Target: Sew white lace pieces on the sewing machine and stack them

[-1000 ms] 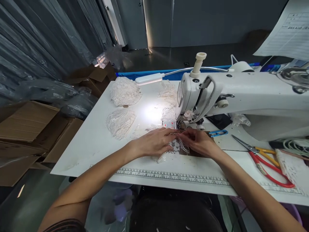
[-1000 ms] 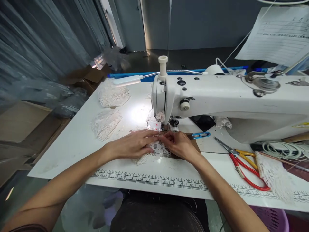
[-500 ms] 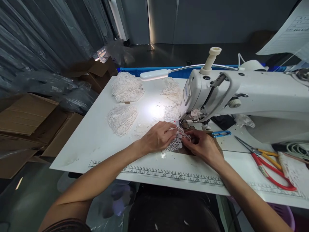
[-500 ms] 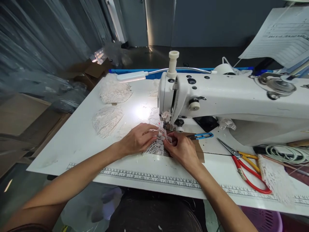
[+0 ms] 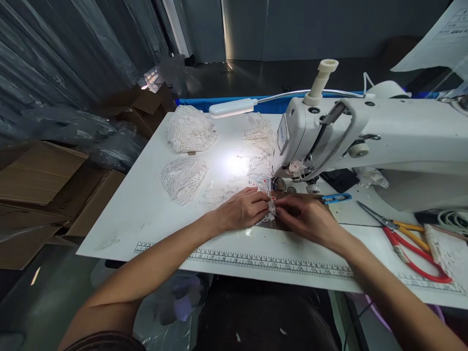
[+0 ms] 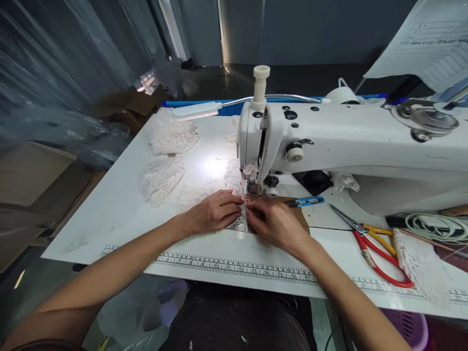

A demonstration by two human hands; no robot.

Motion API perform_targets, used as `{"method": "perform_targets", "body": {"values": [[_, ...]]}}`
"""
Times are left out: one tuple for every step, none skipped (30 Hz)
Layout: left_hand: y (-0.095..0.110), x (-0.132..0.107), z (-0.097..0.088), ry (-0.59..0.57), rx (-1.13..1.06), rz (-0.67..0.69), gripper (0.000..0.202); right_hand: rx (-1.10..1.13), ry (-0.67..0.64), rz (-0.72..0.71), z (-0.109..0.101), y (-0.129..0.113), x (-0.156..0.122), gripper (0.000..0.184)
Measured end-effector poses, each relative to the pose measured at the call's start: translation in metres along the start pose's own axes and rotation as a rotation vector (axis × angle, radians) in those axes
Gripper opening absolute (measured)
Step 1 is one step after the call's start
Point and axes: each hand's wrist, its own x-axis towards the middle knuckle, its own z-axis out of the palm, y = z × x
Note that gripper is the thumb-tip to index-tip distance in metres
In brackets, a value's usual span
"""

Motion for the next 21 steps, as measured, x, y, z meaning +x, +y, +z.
{"method": "perform_targets", "body": {"values": [[0.0,-0.001,0.0,0.003,-0.007,-0.002,0.015,0.01,0.009,0.047,-0.004,0.007,0.003,0.027],[-0.001,-0.001,0.0,0.005,-0.01,-0.009,0.015,0.012,0.018,0.102,-0.007,0.013,0.005,0.028],[-0.001,-0.001,-0.001,0.008,-0.009,-0.02,0.015,0.023,0.034,0.146,-0.007,0.019,0.007,0.028],[-0.001,-0.001,-0.001,0.007,-0.007,-0.031,0.016,0.028,0.058,0.186,-0.006,0.023,0.008,0.028],[0.0,-0.001,-0.002,0.006,-0.005,-0.04,0.017,0.028,0.088,0.213,-0.004,0.026,0.008,0.028],[0.0,-0.001,-0.002,0.002,-0.004,-0.047,0.017,0.02,0.12,0.224,-0.001,0.027,0.007,0.027],[0.0,-0.001,-0.002,-0.001,-0.006,-0.05,0.017,0.003,0.147,0.217,0.003,0.028,0.006,0.027],[0.0,0.0,-0.003,-0.005,-0.009,-0.051,0.017,-0.021,0.162,0.193,0.005,0.027,0.005,0.027],[-0.001,0.0,-0.003,-0.007,-0.014,-0.051,0.016,-0.043,0.16,0.15,0.008,0.027,0.003,0.028],[-0.001,0.0,-0.003,-0.008,-0.018,-0.053,0.016,-0.062,0.146,0.094,0.009,0.026,0.001,0.029],[-0.001,0.0,-0.003,-0.007,-0.022,-0.055,0.016,-0.08,0.129,0.035,0.01,0.026,0.0,0.03],[-0.001,0.0,-0.002,-0.006,-0.025,-0.058,0.015,-0.098,0.114,-0.018,0.01,0.026,-0.001,0.032],[-0.001,0.0,-0.002,-0.003,-0.027,-0.059,0.014,-0.118,0.106,-0.059,0.01,0.026,-0.002,0.033],[-0.001,0.0,-0.002,0.002,-0.028,-0.058,0.014,-0.137,0.105,-0.089,0.01,0.026,-0.003,0.033],[-0.002,0.0,-0.001,0.007,-0.029,-0.052,0.013,-0.154,0.109,-0.112,0.01,0.027,-0.003,0.034],[-0.002,0.0,0.0,0.012,-0.03,-0.045,0.012,-0.168,0.113,-0.13,0.01,0.027,-0.004,0.034],[-0.002,0.0,0.0,0.019,-0.03,-0.038,0.011,-0.181,0.118,-0.145,0.011,0.027,-0.004,0.034],[-0.002,0.0,0.001,0.026,-0.03,-0.033,0.011,-0.194,0.12,-0.157,0.011,0.028,-0.004,0.034],[-0.002,0.0,0.001,0.033,-0.029,-0.027,0.011,-0.209,0.12,-0.167,0.012,0.028,-0.004,0.034],[-0.002,0.0,0.001,0.038,-0.028,-0.022,0.011,-0.227,0.118,-0.172,0.013,0.028,-0.003,0.035],[-0.002,0.001,0.001,0.042,-0.025,-0.016,0.011,-0.247,0.115,-0.174,0.015,0.027,-0.003,0.035]]}}
